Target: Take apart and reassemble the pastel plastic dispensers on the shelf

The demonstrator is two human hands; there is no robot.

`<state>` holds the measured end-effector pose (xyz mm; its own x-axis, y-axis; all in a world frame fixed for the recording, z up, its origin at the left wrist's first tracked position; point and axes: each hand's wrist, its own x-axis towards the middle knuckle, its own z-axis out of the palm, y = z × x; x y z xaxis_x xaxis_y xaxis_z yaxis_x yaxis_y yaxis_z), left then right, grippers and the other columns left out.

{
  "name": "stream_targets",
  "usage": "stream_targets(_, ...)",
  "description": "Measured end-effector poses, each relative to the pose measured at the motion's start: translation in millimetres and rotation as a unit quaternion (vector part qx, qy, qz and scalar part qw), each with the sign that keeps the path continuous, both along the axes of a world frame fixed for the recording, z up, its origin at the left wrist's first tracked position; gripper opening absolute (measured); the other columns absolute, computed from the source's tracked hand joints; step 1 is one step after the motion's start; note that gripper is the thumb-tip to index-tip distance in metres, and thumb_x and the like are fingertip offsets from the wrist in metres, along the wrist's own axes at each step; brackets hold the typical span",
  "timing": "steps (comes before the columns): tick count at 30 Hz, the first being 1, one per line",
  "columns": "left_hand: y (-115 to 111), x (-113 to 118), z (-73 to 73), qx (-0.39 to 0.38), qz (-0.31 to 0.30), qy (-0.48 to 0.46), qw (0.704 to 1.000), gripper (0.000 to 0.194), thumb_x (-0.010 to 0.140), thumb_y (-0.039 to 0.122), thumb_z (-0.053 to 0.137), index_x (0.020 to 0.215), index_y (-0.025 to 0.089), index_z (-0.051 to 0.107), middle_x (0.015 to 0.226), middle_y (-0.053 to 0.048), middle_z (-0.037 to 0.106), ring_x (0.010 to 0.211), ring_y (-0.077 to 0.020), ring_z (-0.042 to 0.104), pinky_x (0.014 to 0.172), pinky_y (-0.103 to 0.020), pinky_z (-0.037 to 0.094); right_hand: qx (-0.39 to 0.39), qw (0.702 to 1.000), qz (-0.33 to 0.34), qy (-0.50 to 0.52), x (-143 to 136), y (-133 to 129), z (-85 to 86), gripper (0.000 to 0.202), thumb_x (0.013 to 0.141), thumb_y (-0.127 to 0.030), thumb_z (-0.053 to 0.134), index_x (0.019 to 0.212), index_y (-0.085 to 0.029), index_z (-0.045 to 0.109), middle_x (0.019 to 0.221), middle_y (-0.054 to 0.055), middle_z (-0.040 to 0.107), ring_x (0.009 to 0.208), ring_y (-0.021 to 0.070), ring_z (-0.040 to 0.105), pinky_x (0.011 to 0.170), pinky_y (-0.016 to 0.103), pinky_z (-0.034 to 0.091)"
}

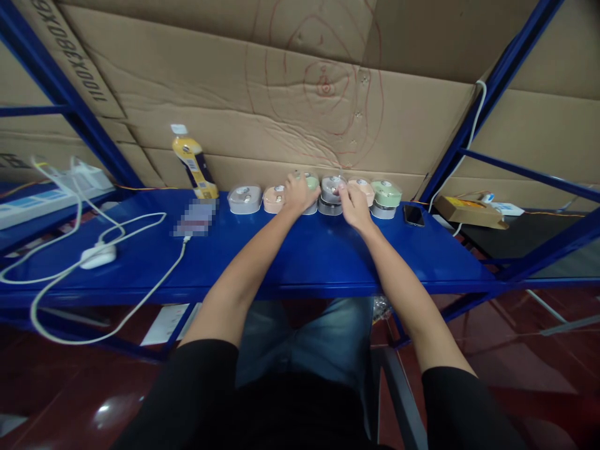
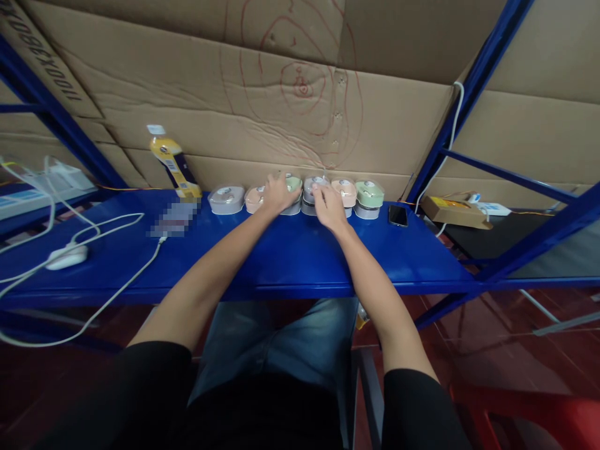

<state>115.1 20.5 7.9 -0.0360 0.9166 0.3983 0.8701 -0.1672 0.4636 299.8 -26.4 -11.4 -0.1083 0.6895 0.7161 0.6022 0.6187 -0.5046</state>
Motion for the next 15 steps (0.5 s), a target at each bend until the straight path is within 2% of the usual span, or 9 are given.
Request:
stream_targets(5, -1, 2, 0.2, -0.007, 0.005, 0.029, 1.000, 0.075, 0.100, 0.050, 0.061, 0.164, 0.011, 0.051, 0.160, -0.032, 0.052, 0.150, -0.0517, 0.053, 0.125, -0.058, 0.041, 0.002, 1.000, 0.001, 0.010, -1, 0, 0.4, 0.089, 0.107, -0.089, 0.025, 0.100, -0.024, 0.084, 0.107, 0.016, 0.083, 0.109, 0.0345, 0.075, 0.107, 0.059, 0.058)
stream_targets(9, 7, 1, 0.5, -0.004, 0.012, 0.044, 0.999, 0.073, 0.098, 0.052, 0.063, 0.161, 0.015, 0.056, 0.159, -0.028, 0.054, 0.147, -0.0481, 0.056, 0.124, -0.056, 0.044, 0.007, 1.000, 0.012, 0.010, -1, 0, 0.6, 0.089, 0.107, -0.090, 0.026, 0.099, -0.023, 0.084, 0.107, 0.017, 0.083, 0.108, 0.0362, 0.075, 0.105, 0.061, 0.058)
stream_targets(15, 17, -3, -2.7, -0.002, 0.004, 0.033, 0.999, 0.071, 0.096, 0.053, 0.068, 0.157, 0.016, 0.063, 0.156, -0.028, 0.057, 0.145, -0.0477, 0.059, 0.123, -0.057, 0.046, 0.006, 1.000, 0.005, 0.011, -1, 2, -1.5, 0.085, 0.109, -0.087, 0.028, 0.099, -0.024, 0.084, 0.105, 0.014, 0.082, 0.105, 0.0321, 0.074, 0.104, 0.055, 0.057)
